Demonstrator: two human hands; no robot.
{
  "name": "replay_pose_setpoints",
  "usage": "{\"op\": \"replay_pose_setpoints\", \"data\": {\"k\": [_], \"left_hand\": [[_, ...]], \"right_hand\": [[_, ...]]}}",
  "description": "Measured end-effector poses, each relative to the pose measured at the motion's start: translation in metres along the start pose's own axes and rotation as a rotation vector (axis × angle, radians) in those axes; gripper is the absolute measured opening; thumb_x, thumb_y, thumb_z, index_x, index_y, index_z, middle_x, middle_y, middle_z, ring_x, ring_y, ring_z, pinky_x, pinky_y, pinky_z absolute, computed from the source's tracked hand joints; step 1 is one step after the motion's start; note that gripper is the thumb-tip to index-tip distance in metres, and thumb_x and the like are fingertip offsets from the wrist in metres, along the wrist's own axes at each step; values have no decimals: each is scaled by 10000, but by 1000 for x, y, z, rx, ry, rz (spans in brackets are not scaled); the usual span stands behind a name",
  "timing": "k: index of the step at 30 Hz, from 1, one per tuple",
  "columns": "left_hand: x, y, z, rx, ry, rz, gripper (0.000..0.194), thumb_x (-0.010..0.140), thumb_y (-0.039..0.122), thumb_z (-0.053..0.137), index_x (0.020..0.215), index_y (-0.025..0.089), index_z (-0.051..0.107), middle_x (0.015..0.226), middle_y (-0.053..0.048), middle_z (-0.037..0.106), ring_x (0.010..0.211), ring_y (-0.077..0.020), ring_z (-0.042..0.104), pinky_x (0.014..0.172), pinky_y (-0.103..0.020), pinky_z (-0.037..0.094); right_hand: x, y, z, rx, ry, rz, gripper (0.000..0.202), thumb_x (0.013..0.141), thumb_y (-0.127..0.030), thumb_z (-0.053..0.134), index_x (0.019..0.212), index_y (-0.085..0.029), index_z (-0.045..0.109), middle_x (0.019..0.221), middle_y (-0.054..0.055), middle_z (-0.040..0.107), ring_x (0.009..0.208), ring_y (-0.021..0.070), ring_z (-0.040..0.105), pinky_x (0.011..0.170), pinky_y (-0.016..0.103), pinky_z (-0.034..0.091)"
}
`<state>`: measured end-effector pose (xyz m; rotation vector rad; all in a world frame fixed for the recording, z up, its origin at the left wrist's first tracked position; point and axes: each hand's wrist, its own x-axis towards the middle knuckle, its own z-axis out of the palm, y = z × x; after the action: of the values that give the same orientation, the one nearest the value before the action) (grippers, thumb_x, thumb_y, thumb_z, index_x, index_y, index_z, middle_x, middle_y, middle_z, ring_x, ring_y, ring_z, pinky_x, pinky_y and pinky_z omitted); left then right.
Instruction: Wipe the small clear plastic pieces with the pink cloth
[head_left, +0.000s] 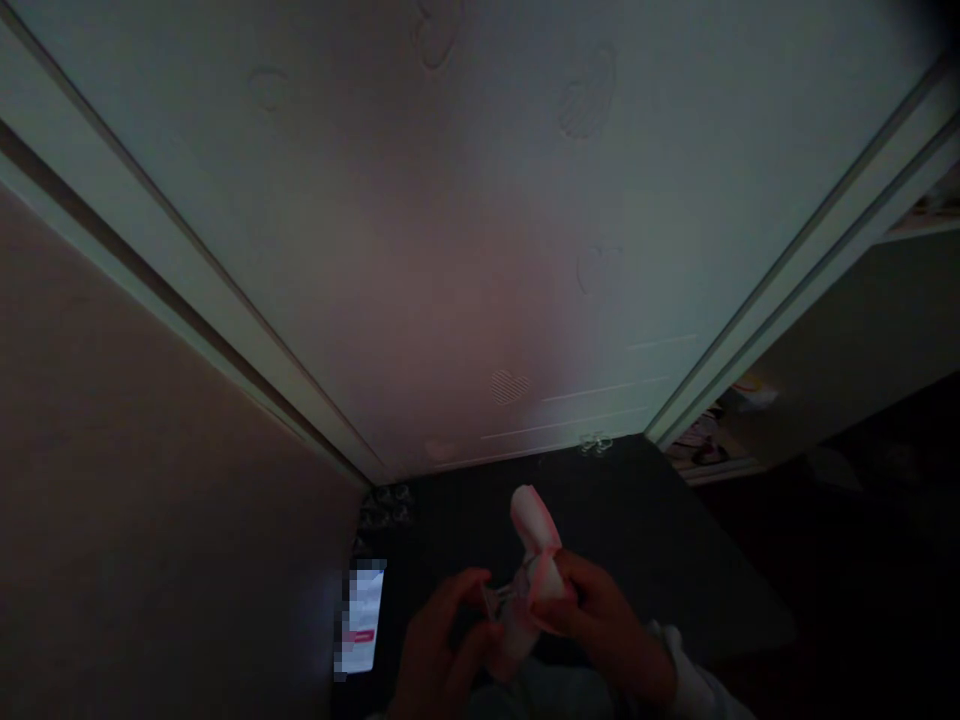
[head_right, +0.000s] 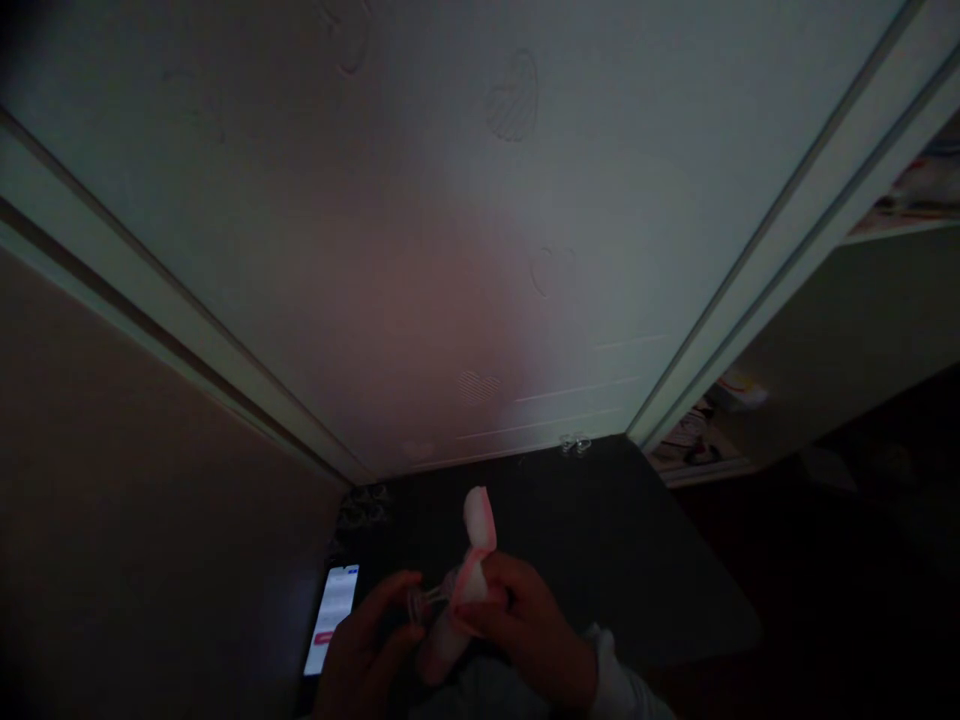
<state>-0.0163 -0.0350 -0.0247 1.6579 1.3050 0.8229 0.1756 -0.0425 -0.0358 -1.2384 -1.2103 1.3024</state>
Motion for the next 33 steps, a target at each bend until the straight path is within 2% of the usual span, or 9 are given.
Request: {"op": "replay_pose_setpoints", "data": {"k": [6,12,15,17,19,21,24,29,33], "left_hand": [[-1,2,3,-93,-29,-20,258,799,366,569,969,191,653,841,-46,714,787,-214,649,706,-271,507],[5,20,10,-183,-100,-45,416,878,528,399,693,188,552,569,15,545,537,-150,531,504,-226,421],[3,17,13,-129,-36,-46,391,899,494,383,797,182,595,654,-11,603,617,-167,577,560,-239,458],[1,12,13,-88,41,33,347,881,464,444,1019,185,599,857,-54,671,766,-195,623,675,-273,502],[-1,7,11,-45,58,132,404,822,425,558,1159,202,557,1049,-83,671,906,-224,632,782,-312,514],[-1,6,8,18,32,178,356,783,347,619,1113,216,604,1071,-80,687,936,-231,645,808,-318,523],[0,9,5,110,13,164,217,784,244,598,988,235,672,941,-45,740,842,-205,685,748,-277,547],[0,15,4,117,28,127,209,721,216,621,917,238,691,817,-14,750,729,-189,690,664,-242,544],[-1,21,5,63,2,19,161,666,206,613,810,217,686,730,-3,720,650,-183,642,631,-245,508]], "right_hand": [[-1,0,-1,-110,31,-41,304,671,-347,633,516,-198,419,548,-56,390,542,126,380,516,246,337],[-3,-3,-1,-118,0,-24,255,664,-311,600,536,-204,406,563,-50,380,557,133,371,534,251,324],[-2,-4,0,-95,6,-1,209,658,-286,586,547,-202,430,572,-45,394,557,132,364,525,247,313],[-1,-4,0,-43,10,13,173,662,-283,583,574,-199,459,591,-39,411,567,135,372,526,243,323],[-1,-3,0,11,16,32,167,662,-289,591,589,-198,471,594,-42,409,565,132,370,523,239,333],[-1,-2,0,52,15,48,153,656,-288,598,603,-194,489,600,-41,419,563,129,373,524,237,342],[-2,0,0,66,6,34,132,652,-282,598,614,-187,514,603,-38,433,564,129,378,519,233,346],[-4,-5,-3,-43,-25,-89,122,690,-249,577,596,-190,526,596,-33,461,547,128,401,520,233,354],[-5,-11,-6,-143,-33,-204,127,723,-253,564,611,-196,542,600,-25,503,550,136,446,523,231,371]]}}
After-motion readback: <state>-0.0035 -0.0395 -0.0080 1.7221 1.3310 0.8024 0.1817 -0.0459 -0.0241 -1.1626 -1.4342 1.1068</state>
